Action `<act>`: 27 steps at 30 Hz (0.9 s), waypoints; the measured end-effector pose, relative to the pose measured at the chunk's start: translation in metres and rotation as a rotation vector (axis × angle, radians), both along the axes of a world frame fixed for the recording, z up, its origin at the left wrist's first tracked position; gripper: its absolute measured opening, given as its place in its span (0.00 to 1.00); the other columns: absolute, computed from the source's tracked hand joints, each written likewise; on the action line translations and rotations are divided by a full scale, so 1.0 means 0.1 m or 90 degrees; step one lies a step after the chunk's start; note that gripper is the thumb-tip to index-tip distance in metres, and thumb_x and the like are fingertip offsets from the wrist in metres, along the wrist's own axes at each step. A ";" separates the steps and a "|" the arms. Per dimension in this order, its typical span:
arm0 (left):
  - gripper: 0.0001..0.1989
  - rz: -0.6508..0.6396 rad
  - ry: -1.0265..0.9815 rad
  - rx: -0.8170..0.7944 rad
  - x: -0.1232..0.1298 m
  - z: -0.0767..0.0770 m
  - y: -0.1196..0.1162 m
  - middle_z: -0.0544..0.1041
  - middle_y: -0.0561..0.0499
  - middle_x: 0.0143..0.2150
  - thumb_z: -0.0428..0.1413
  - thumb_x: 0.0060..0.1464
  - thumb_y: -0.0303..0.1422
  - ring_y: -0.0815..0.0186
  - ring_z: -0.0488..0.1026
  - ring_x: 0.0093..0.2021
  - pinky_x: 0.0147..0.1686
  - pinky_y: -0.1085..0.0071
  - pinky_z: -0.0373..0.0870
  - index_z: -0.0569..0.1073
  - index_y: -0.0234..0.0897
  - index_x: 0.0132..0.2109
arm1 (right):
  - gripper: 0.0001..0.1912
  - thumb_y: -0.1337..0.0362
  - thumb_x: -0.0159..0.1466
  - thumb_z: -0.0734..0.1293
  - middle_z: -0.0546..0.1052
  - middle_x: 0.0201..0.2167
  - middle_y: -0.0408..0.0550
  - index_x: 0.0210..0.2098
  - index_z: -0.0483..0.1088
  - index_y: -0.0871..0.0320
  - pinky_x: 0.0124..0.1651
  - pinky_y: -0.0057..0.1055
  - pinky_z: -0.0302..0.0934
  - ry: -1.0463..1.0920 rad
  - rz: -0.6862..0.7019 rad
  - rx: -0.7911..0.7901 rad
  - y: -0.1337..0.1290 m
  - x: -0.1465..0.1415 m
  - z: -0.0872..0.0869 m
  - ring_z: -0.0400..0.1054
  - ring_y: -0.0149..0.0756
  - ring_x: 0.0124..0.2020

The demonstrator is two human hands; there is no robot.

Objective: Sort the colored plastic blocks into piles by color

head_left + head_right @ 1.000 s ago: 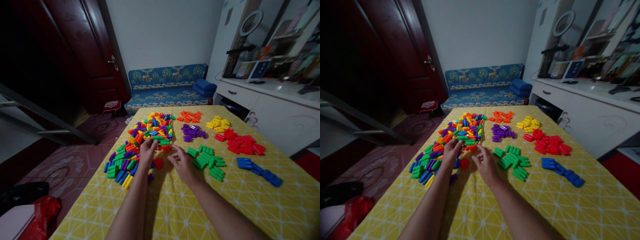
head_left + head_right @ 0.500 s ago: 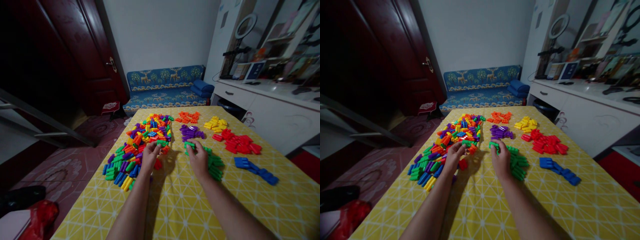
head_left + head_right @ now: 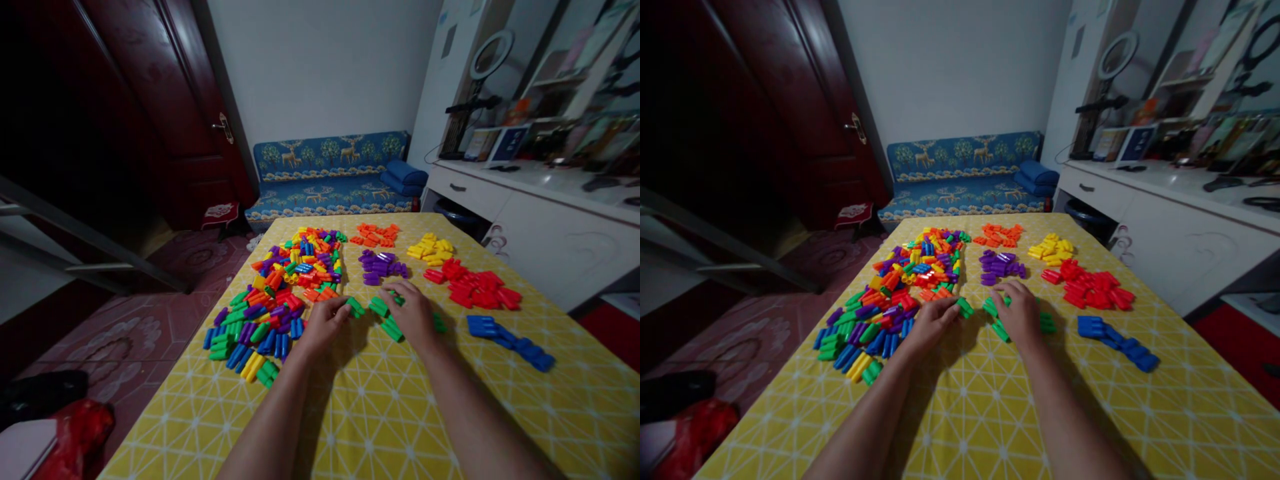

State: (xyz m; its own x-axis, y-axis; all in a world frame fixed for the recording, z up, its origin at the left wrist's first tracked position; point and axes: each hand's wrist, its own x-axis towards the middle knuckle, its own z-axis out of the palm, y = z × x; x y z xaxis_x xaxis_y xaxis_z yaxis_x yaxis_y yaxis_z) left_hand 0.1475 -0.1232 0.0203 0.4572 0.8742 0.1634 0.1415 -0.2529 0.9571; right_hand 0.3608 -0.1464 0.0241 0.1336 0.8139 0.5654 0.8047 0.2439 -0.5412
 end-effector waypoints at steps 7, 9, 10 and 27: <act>0.17 0.005 -0.002 0.038 0.05 -0.04 -0.03 0.81 0.48 0.39 0.53 0.59 0.39 0.61 0.74 0.38 0.40 0.69 0.68 0.78 0.34 0.49 | 0.15 0.64 0.64 0.66 0.78 0.46 0.47 0.50 0.71 0.52 0.51 0.35 0.65 0.028 0.283 -0.015 -0.07 -0.40 -0.01 0.71 0.39 0.47; 0.17 0.046 0.015 0.046 0.04 -0.04 -0.03 0.81 0.47 0.38 0.52 0.60 0.39 0.60 0.75 0.36 0.38 0.68 0.69 0.78 0.35 0.50 | 0.14 0.65 0.65 0.63 0.78 0.46 0.48 0.49 0.73 0.52 0.51 0.37 0.64 0.020 0.219 0.013 -0.05 -0.36 -0.01 0.72 0.40 0.47; 0.16 0.086 0.030 0.067 0.03 -0.04 -0.02 0.81 0.46 0.37 0.52 0.60 0.38 0.60 0.75 0.36 0.37 0.67 0.69 0.78 0.36 0.49 | 0.14 0.64 0.65 0.63 0.79 0.46 0.49 0.49 0.73 0.53 0.51 0.38 0.64 0.018 0.167 0.026 -0.03 -0.31 -0.02 0.72 0.41 0.47; 0.19 0.289 0.526 0.330 -0.14 -0.04 0.11 0.70 0.40 0.55 0.60 0.51 0.36 0.51 0.67 0.52 0.52 0.58 0.64 0.76 0.41 0.51 | 0.09 0.67 0.62 0.64 0.77 0.42 0.50 0.38 0.77 0.56 0.50 0.41 0.61 -0.070 -0.013 0.047 0.00 -0.16 -0.10 0.68 0.43 0.45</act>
State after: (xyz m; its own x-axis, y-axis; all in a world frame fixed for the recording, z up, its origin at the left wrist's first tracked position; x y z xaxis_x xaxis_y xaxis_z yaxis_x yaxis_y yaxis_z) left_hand 0.1332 -0.1120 0.0164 0.2459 0.9027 0.3531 0.8780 -0.3618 0.3134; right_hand 0.3445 -0.1461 0.0144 0.0844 0.7676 0.6353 0.8635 0.2618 -0.4311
